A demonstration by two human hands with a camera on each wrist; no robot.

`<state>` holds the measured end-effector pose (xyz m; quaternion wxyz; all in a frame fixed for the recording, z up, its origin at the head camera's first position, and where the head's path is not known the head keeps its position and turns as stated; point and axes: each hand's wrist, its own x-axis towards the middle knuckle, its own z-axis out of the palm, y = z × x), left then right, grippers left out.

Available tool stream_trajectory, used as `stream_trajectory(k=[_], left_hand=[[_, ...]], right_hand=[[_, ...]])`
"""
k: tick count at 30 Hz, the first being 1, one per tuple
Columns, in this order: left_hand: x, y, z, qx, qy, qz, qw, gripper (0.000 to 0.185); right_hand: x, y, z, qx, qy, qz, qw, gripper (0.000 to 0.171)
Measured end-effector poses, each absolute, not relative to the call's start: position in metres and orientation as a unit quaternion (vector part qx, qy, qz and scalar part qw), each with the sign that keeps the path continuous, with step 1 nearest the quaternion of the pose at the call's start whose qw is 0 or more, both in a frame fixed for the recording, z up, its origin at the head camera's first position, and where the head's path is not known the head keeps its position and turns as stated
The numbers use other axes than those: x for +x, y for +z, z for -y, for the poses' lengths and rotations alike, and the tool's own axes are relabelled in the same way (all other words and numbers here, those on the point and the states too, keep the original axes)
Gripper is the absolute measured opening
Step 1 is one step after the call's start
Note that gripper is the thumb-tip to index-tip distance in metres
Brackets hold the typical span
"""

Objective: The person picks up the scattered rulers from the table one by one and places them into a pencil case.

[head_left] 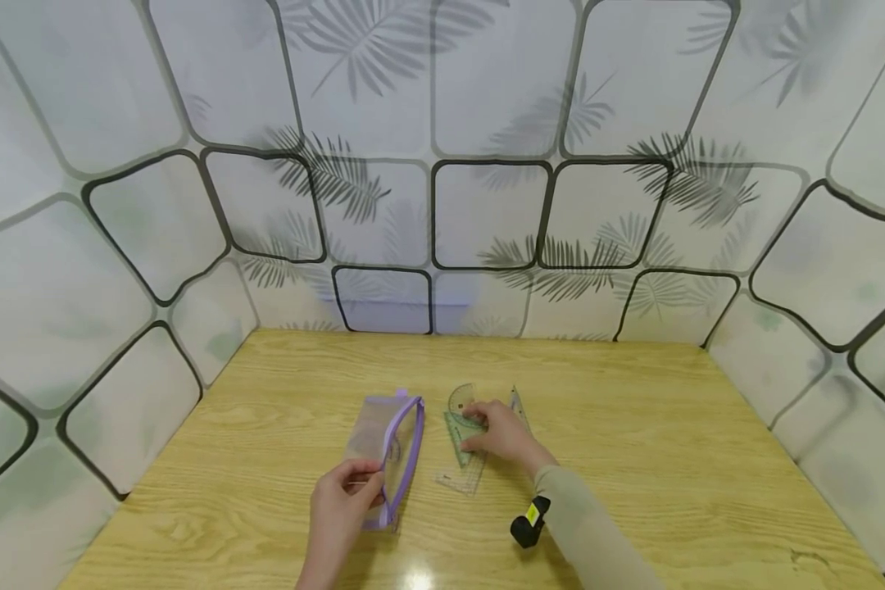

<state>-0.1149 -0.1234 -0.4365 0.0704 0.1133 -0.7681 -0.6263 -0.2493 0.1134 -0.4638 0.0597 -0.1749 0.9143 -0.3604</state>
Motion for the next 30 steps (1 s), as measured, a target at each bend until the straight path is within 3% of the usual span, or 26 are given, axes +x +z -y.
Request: stream_trajectory(k=[11, 20, 30], left_hand=[[-0.116, -0.436, 0.123, 0.115, -0.623, 0.770, 0.077, 0.018], [-0.117, -0.436, 0.124, 0.118, -0.628, 0.766, 0.077, 0.018], [-0.117, -0.437, 0.123, 0.118, -0.624, 0.769, 0.078, 0.017]], right_hand=[[-0.253, -0.460, -0.118, -0.136, -0.392, -0.906, 0.085, 0.033], [-0.257, -0.464, -0.127, -0.152, -0.421, -0.893, 0.051, 0.015], [-0.254, -0.454, -0.126, -0.122, -0.433, -0.890, 0.069, 0.015]])
